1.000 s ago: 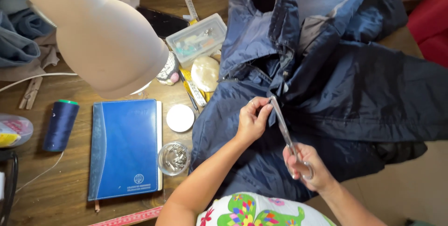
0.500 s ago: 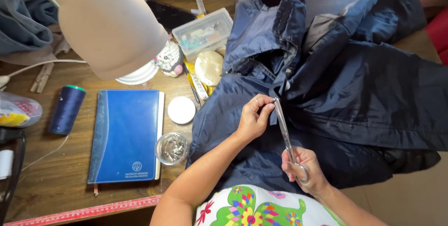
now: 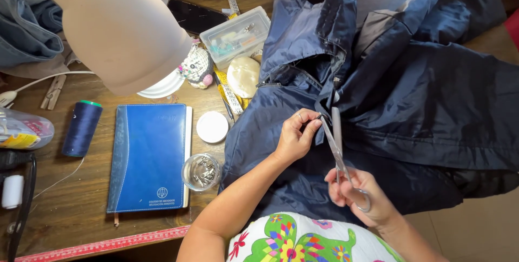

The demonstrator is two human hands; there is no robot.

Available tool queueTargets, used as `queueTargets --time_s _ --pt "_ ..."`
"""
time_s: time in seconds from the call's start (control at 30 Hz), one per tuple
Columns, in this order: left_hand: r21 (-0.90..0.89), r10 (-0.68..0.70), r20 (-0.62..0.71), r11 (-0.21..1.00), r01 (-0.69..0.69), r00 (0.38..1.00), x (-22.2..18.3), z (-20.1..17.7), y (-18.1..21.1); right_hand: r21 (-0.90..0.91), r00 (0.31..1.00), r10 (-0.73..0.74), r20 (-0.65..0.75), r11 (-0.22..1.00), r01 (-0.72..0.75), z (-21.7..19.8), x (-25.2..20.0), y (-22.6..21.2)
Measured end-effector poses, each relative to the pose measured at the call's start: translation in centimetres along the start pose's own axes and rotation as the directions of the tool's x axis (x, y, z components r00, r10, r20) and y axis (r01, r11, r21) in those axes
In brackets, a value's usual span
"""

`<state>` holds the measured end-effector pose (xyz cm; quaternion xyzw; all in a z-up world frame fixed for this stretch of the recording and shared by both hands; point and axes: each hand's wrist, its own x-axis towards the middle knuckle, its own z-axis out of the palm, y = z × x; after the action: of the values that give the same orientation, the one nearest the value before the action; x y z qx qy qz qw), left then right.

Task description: Repair a jacket by measuring, cutting threads with scissors, and pinning the fabric

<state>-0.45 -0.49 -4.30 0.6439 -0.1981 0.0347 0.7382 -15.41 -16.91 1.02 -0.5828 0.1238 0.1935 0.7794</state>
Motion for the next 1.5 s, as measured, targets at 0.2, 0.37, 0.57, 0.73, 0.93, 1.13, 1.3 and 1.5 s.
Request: queueTargets --time_s 0.2,0.37,0.57,0.73,0.93,1.13,1.3,1.5 --pt "0.015 0.004 -0.004 1.0 -0.004 1.0 0.0 -0.1 -0.4 -0.065 0.994 -0.02 -0.11 0.998 0.012 0.0 0.0 0.2" --pt "0.029 -0.007 0.023 1.0 0.007 1.0 0.1 -0.3 0.5 -0.238 0.978 -0.064 -0.2 0.971 0.015 -0.9 0.2 2.5" --pt "0.014 0.012 0.056 1.0 -0.013 0.998 0.3 -0.7 0.7 -0.095 0.986 -0.027 -0.167 0.995 0.011 -2.6 0.7 4.2" --pt "-0.186 -0.308 0.168 0.923 0.337 0.936 0.2 -0.7 1.5 -0.116 0.99 -0.09 -0.107 0.99 0.077 -1.6 1.3 3.1" --pt "-0.086 -0.16 -0.029 0.984 0.157 0.987 -0.6 -0.1 0.7 0.021 0.964 -0.245 -0.098 0.968 0.248 -1.1 1.5 2.2" --pt "-0.037 -0.219 -0.37 0.975 0.221 0.903 -1.2 -0.6 2.0 -0.546 0.956 -0.292 0.001 0.801 0.245 0.2 1.6 -3.3" --pt "-0.181 -0.236 -0.407 0.968 0.176 0.883 -2.5 -0.5 -3.0 -0.909 0.904 -0.288 0.315 0.183 0.375 11.2 7.2 -11.4" --pt "0.236 -0.247 -0.34 0.911 0.337 0.907 -2.8 -0.9 -5.7 -0.572 0.551 -0.169 0.817 -0.119 0.811 19.2 22.4 -7.2"
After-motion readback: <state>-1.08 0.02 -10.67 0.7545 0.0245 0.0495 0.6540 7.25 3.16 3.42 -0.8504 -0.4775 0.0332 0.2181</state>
